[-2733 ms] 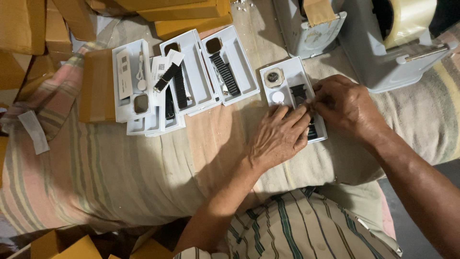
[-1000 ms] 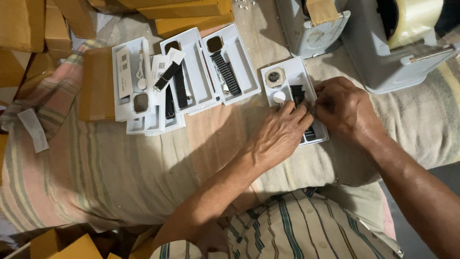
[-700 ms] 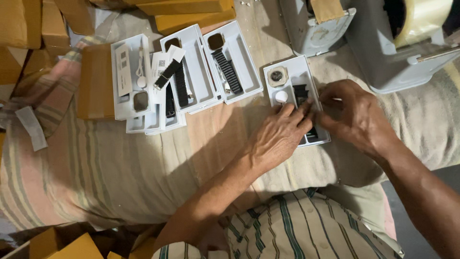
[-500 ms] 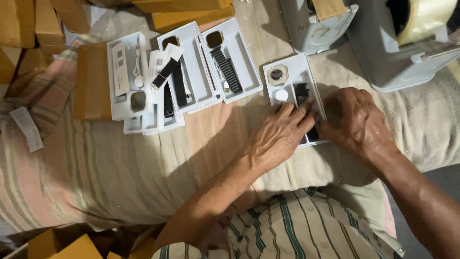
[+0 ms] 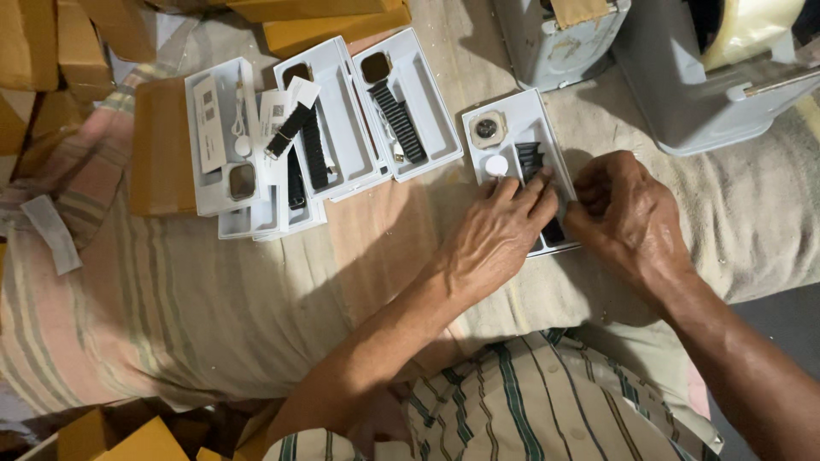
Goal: The person places a smartwatch, charging cable, and watch band into a white packaging tray. They then close the tray with a black box lid and apply clear packing tape to seal the box. Finally, they pick up a brown shipping box and open its flaps.
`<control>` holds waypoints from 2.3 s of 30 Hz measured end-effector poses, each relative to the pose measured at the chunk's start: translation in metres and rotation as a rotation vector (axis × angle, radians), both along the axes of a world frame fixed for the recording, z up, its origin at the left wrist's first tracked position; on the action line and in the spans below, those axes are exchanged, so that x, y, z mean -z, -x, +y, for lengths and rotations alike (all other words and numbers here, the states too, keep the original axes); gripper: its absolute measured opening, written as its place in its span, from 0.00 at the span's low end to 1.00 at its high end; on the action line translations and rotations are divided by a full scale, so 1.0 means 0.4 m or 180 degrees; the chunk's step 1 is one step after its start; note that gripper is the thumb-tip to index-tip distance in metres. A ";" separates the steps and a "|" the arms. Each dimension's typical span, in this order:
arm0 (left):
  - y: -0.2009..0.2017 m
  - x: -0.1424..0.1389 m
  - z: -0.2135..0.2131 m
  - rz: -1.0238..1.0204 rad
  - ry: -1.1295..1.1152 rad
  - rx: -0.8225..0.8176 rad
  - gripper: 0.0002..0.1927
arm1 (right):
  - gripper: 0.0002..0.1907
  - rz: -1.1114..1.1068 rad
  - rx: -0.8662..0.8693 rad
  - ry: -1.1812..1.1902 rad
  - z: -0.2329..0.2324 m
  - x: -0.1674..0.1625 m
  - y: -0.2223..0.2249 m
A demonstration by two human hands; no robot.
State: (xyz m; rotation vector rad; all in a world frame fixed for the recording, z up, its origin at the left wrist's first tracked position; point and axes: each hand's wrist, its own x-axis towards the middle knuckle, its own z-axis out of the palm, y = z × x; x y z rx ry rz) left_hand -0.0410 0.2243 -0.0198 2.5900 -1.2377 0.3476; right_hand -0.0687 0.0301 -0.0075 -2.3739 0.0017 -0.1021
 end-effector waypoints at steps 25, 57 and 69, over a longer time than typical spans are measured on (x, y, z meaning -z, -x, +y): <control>0.008 0.015 -0.034 0.0637 0.0058 -0.0477 0.12 | 0.15 -0.0643 0.0002 0.0260 0.026 0.006 0.025; 0.130 0.035 0.008 0.0355 0.1126 -0.0972 0.27 | 0.34 0.0043 0.0024 0.0906 0.037 -0.011 -0.064; 0.121 0.034 -0.010 0.0456 0.0800 -0.1079 0.33 | 0.32 -0.0569 -0.0444 0.1596 0.056 0.047 0.086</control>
